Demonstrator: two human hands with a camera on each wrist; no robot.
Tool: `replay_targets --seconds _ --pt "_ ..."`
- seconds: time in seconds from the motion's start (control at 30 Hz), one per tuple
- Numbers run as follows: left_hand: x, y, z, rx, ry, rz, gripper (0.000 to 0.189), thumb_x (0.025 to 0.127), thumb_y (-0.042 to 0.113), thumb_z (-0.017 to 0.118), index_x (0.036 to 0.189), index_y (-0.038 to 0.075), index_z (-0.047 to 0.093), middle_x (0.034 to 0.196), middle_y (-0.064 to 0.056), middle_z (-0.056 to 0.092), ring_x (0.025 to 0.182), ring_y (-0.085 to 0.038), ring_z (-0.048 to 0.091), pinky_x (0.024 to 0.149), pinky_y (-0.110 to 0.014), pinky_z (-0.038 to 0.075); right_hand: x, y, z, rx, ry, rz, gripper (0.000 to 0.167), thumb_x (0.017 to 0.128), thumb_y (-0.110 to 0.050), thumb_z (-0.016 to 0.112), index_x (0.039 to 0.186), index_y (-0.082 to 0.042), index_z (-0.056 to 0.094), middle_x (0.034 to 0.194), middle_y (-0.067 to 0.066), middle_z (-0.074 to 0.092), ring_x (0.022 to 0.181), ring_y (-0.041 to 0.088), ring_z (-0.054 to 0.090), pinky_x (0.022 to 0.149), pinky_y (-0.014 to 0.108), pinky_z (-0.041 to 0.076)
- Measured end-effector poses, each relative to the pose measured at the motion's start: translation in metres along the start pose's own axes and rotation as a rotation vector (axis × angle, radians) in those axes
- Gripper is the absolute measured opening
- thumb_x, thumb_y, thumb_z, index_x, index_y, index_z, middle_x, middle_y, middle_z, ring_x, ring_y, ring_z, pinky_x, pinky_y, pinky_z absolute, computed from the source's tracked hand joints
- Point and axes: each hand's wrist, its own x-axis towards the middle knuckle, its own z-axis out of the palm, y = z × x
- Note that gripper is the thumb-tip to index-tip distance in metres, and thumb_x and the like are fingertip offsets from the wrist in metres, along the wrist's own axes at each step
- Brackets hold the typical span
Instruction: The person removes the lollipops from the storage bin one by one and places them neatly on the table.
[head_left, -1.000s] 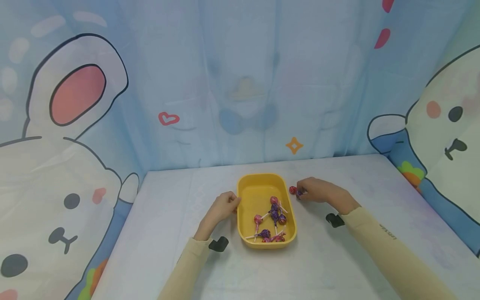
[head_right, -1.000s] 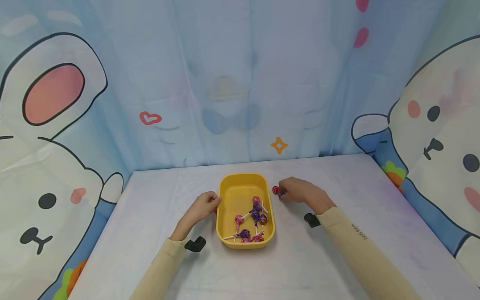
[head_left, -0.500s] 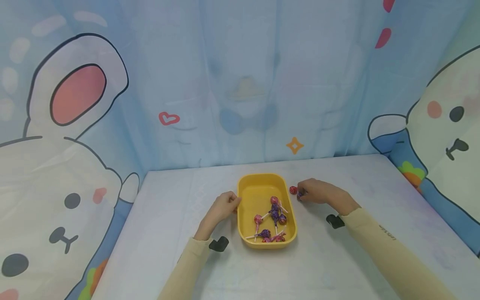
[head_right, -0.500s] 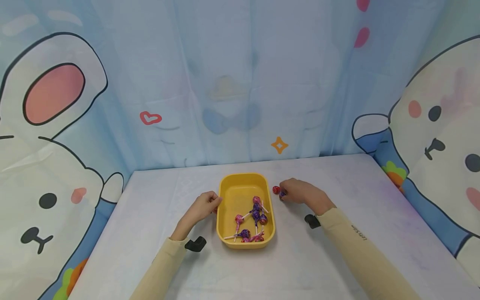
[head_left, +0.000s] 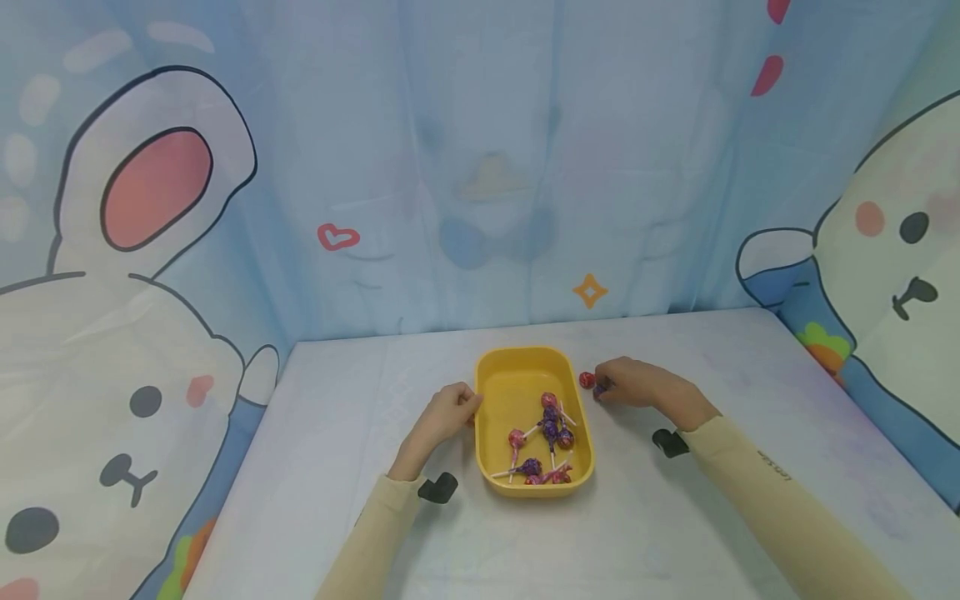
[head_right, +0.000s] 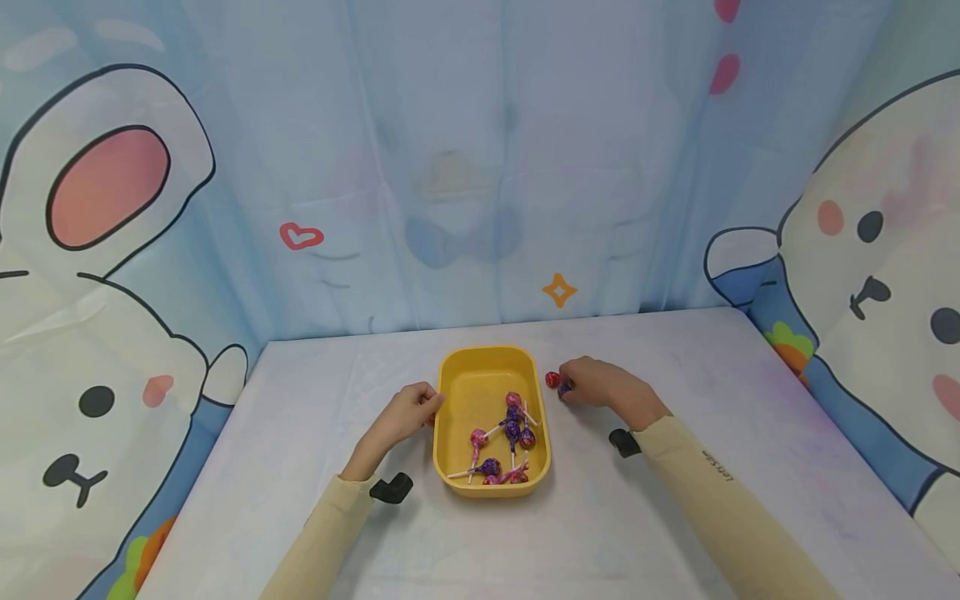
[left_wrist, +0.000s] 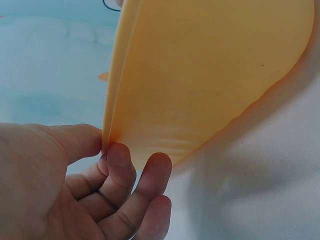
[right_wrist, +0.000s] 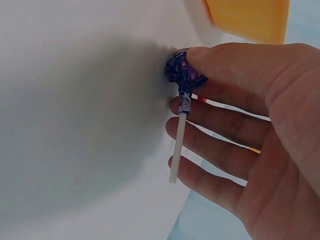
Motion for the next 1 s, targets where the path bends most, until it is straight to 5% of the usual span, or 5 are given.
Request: replay_targets --seconds 0.53,1.0 --pt "-0.002 0.001 0.0 -0.004 -0.002 -0.002 0.026 0.103 0.029 0.054 0.092 0.007 0.061 0.078 -0.003 0.065 0.07 -0.014 0.056 0.065 -0.026 0.042 -0.007 0.0 -0.007 0.027 -0.001 0.059 0.041 0.092 -0.031 0.072 0.12 -0.002 0.065 0.117 0.017 0.068 0.099 0.026 0.064 0.09 0.047 0.054" --pt "-0.001 -0.001 0.0 -0.01 -0.005 0.009 0.025 0.104 0.028 0.054 0.091 0.007 0.061 0.077 -0.003 0.065 0.07 -0.014 0.057 0.063 -0.026 0.041 -0.006 -0.005 -0.017 0.049 0.004 0.044 0.046 0.092 -0.033 0.073 0.124 -0.002 0.063 0.125 0.017 0.066 0.109 0.031 0.062 0.096 0.052 0.051"
